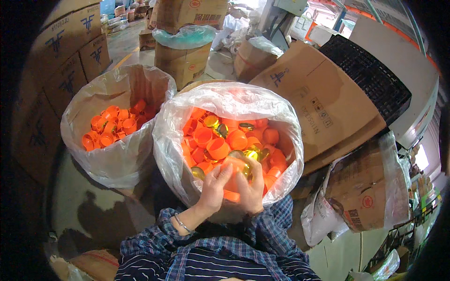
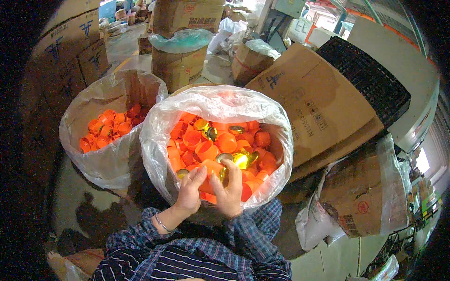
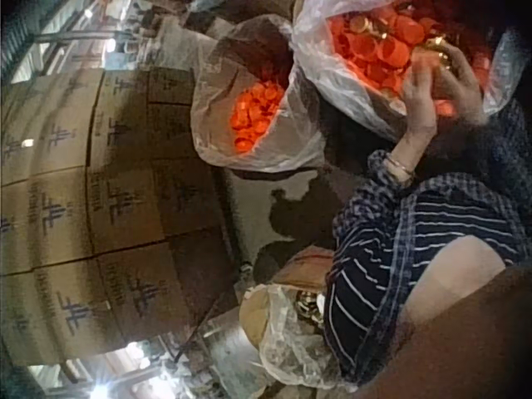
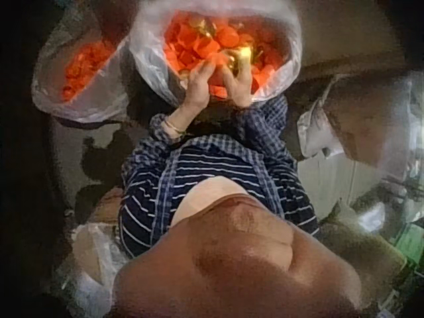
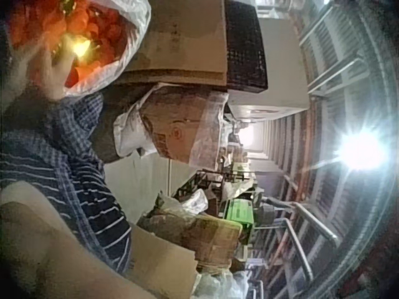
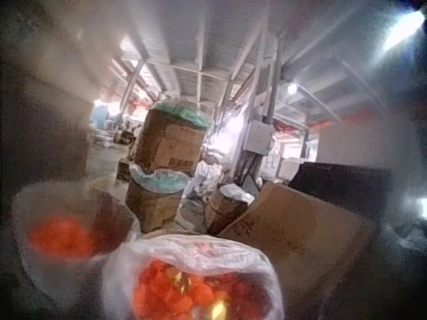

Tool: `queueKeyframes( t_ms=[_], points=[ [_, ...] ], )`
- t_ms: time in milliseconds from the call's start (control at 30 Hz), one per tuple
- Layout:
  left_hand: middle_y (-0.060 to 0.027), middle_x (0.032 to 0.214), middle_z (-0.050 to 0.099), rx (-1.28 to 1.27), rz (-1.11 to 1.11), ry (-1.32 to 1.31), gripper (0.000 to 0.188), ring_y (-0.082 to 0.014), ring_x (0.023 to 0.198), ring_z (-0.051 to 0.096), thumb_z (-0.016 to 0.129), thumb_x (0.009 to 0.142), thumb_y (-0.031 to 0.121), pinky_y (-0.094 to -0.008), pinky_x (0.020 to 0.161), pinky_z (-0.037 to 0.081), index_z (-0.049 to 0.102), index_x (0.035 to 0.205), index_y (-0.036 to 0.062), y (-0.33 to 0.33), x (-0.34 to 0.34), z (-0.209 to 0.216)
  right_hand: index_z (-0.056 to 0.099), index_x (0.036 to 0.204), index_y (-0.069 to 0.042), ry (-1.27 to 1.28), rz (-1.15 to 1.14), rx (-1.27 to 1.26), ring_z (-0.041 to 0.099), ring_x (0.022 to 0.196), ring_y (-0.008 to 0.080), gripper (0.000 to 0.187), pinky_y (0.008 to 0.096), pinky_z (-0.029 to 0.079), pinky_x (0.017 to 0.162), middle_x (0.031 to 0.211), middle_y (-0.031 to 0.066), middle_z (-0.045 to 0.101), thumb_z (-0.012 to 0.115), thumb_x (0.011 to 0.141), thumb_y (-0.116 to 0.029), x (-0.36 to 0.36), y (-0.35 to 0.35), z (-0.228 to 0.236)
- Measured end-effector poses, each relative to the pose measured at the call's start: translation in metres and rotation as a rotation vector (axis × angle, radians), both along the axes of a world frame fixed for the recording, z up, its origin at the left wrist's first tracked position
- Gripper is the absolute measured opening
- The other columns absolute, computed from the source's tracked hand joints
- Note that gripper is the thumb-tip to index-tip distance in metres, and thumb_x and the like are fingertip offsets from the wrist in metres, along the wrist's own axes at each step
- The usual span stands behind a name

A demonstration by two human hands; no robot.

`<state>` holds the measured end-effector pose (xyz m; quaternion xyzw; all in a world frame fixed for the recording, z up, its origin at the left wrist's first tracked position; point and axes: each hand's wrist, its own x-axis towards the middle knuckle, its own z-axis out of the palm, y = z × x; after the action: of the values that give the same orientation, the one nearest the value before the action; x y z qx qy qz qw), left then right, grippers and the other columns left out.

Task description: The person repeatedly picks orange plastic caps and gold lids from a large bag, aligns them, and presses them together by hand. The assembled units are placed into a second bag. The process continues throughout the clip with no other tools or objects handled.

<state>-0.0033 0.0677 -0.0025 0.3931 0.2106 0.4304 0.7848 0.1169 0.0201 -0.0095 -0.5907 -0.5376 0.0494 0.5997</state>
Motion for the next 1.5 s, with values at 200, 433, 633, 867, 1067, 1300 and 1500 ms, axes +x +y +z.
queueKeyframes(
  t_ms=[200, 433, 633, 867, 1067, 1300, 1500],
  points=[
    [-0.0116, 0.116, 0.063, 0.546, -0.178, 0.236, 0.060, -0.0202, 0.107, 0.063, 0.077, 0.086, 0.037, -0.0339, 0.094, 0.049, 0.054, 0.127, -0.0001, 0.003, -0.014, 0.004, 0.064, 0.118, 0.004, 0.409, 0.241, -0.248, 0.058, 0.096, 0.0112, 0.030, 0.0258, 0.045, 0.088, 0.106, 0.0029, 0.066, 0.055, 0.101, -0.018, 0.026, -0.011, 0.025],
    [-0.0201, 0.110, 0.062, 0.803, -0.032, 0.514, 0.069, -0.0349, 0.103, 0.065, 0.087, 0.068, 0.028, -0.0419, 0.090, 0.053, 0.050, 0.120, 0.0010, -0.017, -0.019, 0.015, 0.064, 0.110, 0.005, -0.090, 0.237, -0.194, 0.065, 0.091, 0.0276, 0.028, 0.0328, 0.050, 0.082, 0.094, 0.0168, 0.065, 0.048, 0.101, -0.017, 0.021, -0.028, 0.034],
    [-0.0245, 0.105, 0.064, 0.832, 0.098, 0.457, 0.072, -0.0380, 0.099, 0.066, 0.088, 0.064, 0.026, -0.0432, 0.087, 0.053, 0.053, 0.120, -0.0017, -0.006, -0.006, 0.009, 0.066, 0.104, 0.004, -0.065, 0.199, -0.156, 0.065, 0.082, 0.0286, 0.027, 0.0377, 0.050, 0.075, 0.085, 0.0217, 0.063, 0.046, 0.101, -0.014, 0.029, -0.014, 0.030],
    [-0.0186, 0.113, 0.064, 0.624, 0.177, 0.253, 0.075, -0.0261, 0.105, 0.066, 0.090, 0.071, 0.025, -0.0378, 0.091, 0.053, 0.046, 0.126, -0.0001, 0.010, 0.010, 0.005, 0.067, 0.109, 0.001, 0.727, 0.168, -0.027, 0.062, 0.100, 0.0191, 0.057, 0.0347, 0.046, 0.094, 0.109, 0.0106, 0.068, 0.039, 0.107, -0.048, 0.032, 0.019, 0.029],
    [-0.0212, 0.116, 0.063, 0.869, 0.120, 0.502, 0.077, -0.0305, 0.107, 0.066, 0.087, 0.068, 0.024, -0.0399, 0.093, 0.052, 0.048, 0.129, -0.0015, 0.015, -0.003, 0.011, 0.067, 0.114, 0.003, 0.422, 0.287, -0.150, 0.061, 0.103, 0.0166, 0.041, 0.0291, 0.046, 0.094, 0.110, 0.0094, 0.068, 0.049, 0.105, -0.032, 0.024, 0.009, 0.030],
    [-0.0223, 0.100, 0.068, 0.837, -0.034, 0.530, 0.070, -0.0346, 0.097, 0.069, 0.083, 0.064, 0.024, -0.0396, 0.088, 0.055, 0.054, 0.119, -0.0071, 0.013, 0.000, 0.010, 0.065, 0.109, 0.005, -0.047, 0.223, -0.259, 0.065, 0.091, 0.0211, 0.037, 0.0330, 0.050, 0.083, 0.096, 0.0142, 0.068, 0.048, 0.105, -0.027, 0.027, -0.011, 0.041],
    [-0.0220, 0.109, 0.064, 0.717, -0.095, 0.605, 0.073, -0.0280, 0.103, 0.065, 0.089, 0.061, 0.026, -0.0381, 0.090, 0.051, 0.055, 0.118, -0.0044, 0.011, 0.001, 0.011, 0.068, 0.100, 0.004, 0.287, 0.137, -0.183, 0.063, 0.084, 0.0161, 0.052, 0.0316, 0.050, 0.077, 0.089, 0.0091, 0.067, 0.042, 0.107, -0.040, 0.022, -0.005, 0.029]
  ],
)
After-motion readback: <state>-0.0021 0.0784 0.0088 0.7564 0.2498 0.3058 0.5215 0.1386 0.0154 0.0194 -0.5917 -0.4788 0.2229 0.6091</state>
